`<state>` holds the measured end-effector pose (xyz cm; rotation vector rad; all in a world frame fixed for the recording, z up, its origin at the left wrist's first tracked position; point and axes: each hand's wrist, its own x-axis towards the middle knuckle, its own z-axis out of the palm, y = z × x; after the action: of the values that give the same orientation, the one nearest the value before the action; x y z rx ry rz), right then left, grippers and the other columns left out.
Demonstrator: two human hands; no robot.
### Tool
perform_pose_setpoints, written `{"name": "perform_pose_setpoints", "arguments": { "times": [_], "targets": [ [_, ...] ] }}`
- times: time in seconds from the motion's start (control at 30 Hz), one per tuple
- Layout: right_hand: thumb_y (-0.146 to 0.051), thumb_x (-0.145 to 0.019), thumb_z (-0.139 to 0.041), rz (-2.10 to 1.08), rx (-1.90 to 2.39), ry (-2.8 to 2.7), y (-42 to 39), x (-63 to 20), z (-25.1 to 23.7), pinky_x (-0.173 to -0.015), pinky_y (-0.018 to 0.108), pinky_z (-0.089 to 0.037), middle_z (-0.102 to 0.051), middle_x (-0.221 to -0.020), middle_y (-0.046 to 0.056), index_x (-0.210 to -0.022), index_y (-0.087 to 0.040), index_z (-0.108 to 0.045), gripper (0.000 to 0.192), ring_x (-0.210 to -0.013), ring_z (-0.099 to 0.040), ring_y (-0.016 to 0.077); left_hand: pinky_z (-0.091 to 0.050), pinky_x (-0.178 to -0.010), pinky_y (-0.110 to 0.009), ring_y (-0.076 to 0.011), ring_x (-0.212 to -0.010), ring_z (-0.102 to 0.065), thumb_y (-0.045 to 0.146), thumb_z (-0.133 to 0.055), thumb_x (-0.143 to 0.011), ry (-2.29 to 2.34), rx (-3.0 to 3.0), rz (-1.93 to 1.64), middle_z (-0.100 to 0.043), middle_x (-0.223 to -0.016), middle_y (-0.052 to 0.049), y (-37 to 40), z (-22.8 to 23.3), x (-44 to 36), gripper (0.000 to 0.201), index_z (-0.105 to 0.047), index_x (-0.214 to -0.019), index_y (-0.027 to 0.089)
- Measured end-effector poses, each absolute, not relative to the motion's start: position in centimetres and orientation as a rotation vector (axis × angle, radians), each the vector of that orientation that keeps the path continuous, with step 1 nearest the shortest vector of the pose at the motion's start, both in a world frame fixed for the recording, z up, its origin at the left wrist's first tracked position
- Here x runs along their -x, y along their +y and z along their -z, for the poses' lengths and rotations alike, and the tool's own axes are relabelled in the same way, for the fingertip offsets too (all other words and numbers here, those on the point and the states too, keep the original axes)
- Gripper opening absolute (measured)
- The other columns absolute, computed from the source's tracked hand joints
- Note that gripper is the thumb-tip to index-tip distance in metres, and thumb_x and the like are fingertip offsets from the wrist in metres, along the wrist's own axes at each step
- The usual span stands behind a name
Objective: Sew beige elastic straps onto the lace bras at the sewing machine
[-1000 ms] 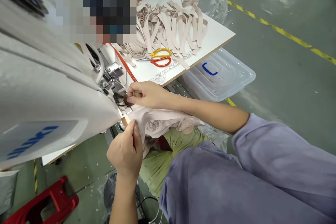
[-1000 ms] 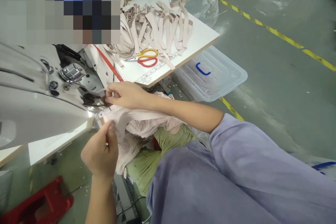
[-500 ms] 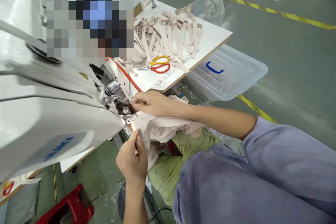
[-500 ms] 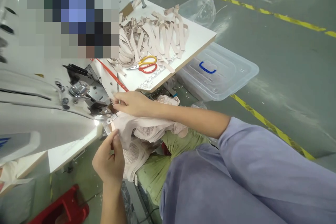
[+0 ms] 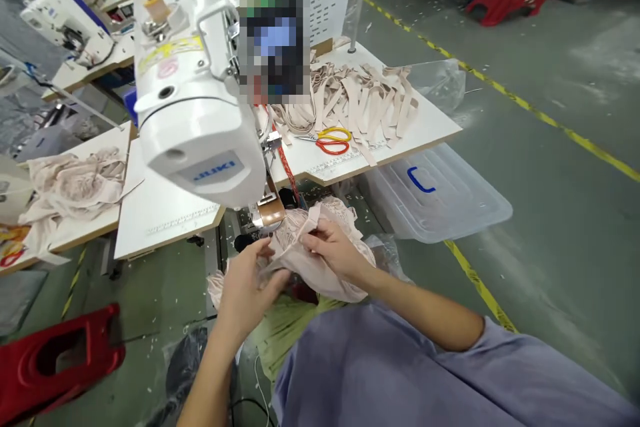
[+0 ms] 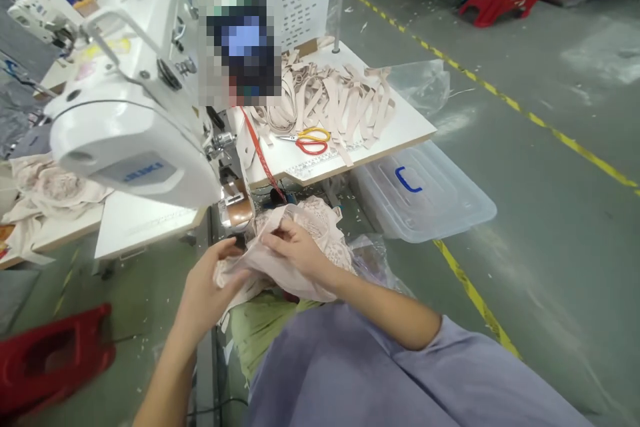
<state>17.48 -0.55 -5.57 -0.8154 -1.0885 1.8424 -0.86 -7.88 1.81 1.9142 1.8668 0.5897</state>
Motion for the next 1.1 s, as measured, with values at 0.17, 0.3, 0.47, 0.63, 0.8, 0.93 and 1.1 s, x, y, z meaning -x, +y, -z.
{"name": "perform_pose_setpoints", "arguments": {
  "times": [0.17, 0.3, 0.47, 0.63, 0.8, 0.93, 1.1],
  "targets": [
    [-0.029, -0.089, -0.067, -1.102, 0.457, -1.781, -5.0, -21.0, 5.1, -0.072, 0.031, -0.051, -0.070, -0.086, 0.005, -0.094, -0.024, -0.074, 0.010, -0.079, -0.064, 0.0177, -0.048, -0.065, -0.031, -0.0189, -0.070, -0.065, 0.027, -0.066, -0.086, 1.702, -2.503, -0.554, -0.070, -0.075, -0.002, -10.4, -0.6, -2.2, 0.015, -0.066, -0.099, 0.019],
    [-0.022, -0.091, -0.063, -0.606, 0.247, -1.990, -7.4, -23.6, 4.9, -0.061, 0.029, -0.047, -0.070, -0.078, 0.005, -0.093, -0.027, -0.076, 0.015, -0.067, -0.062, 0.0159, -0.040, -0.063, -0.031, -0.0165, -0.060, -0.057, 0.018, -0.055, -0.091, 1.769, -2.662, -0.730, -0.063, -0.060, -0.001, -12.8, -0.1, -3.2, 0.017, -0.065, -0.076, 0.020],
    [-0.025, -0.094, -0.058, -0.429, 0.202, -2.024, -9.4, -24.9, 3.9, -0.058, 0.030, -0.044, -0.067, -0.071, 0.004, -0.086, -0.029, -0.077, 0.021, -0.063, -0.059, 0.0154, -0.038, -0.063, -0.031, -0.0158, -0.058, -0.051, 0.016, -0.059, -0.088, 1.783, -2.783, -0.890, -0.057, -0.056, 0.000, -15.2, -1.2, -4.2, 0.015, -0.063, -0.074, 0.021],
    [-0.021, -0.091, -0.063, -0.363, 0.196, -1.992, -10.2, -25.1, 3.3, -0.058, 0.027, -0.043, -0.065, -0.072, 0.002, -0.081, -0.025, -0.074, 0.015, -0.062, -0.056, 0.0128, -0.037, -0.061, -0.030, -0.0149, -0.055, -0.045, 0.018, -0.063, -0.088, 1.694, -2.844, -1.017, -0.050, -0.054, 0.002, -16.0, -1.7, -4.8, 0.010, -0.062, -0.078, 0.020],
    [-0.018, -0.088, -0.067, -0.337, 0.173, -1.936, -10.9, -24.6, 3.3, -0.057, 0.026, -0.042, -0.066, -0.074, 0.001, -0.079, -0.020, -0.068, 0.010, -0.062, -0.055, 0.0114, -0.037, -0.060, -0.030, -0.0148, -0.055, -0.044, 0.017, -0.064, -0.087, 1.608, -2.851, -1.150, -0.050, -0.055, 0.003, -15.9, -1.1, -4.4, 0.006, -0.062, -0.082, 0.020],
    [-0.021, -0.089, -0.067, -0.466, 0.182, -2.012, -9.7, -25.0, 5.0, -0.067, 0.027, -0.048, -0.068, -0.082, 0.003, -0.090, -0.022, -0.068, 0.002, -0.072, -0.061, 0.0135, -0.040, -0.064, -0.030, -0.0159, -0.059, -0.052, 0.016, -0.063, -0.087, 1.604, -2.797, -1.083, -0.059, -0.059, 0.000, -15.6, -0.7, -3.7, 0.007, -0.065, -0.093, 0.019],
    [-0.045, -0.089, -0.064, -1.058, 1.123, -2.045, -4.1, -27.5, 13.1, -0.100, 0.040, -0.047, -0.064, -0.119, 0.012, -0.128, -0.021, -0.056, 0.046, -0.112, -0.061, 0.0225, -0.038, -0.056, -0.025, -0.0132, -0.057, -0.056, 0.021, -0.046, -0.097, 1.389, -2.111, -0.701, -0.062, -0.062, 0.000, -17.0, -2.2, -3.8, 0.027, -0.065, -0.077, 0.019]
  ]
}}
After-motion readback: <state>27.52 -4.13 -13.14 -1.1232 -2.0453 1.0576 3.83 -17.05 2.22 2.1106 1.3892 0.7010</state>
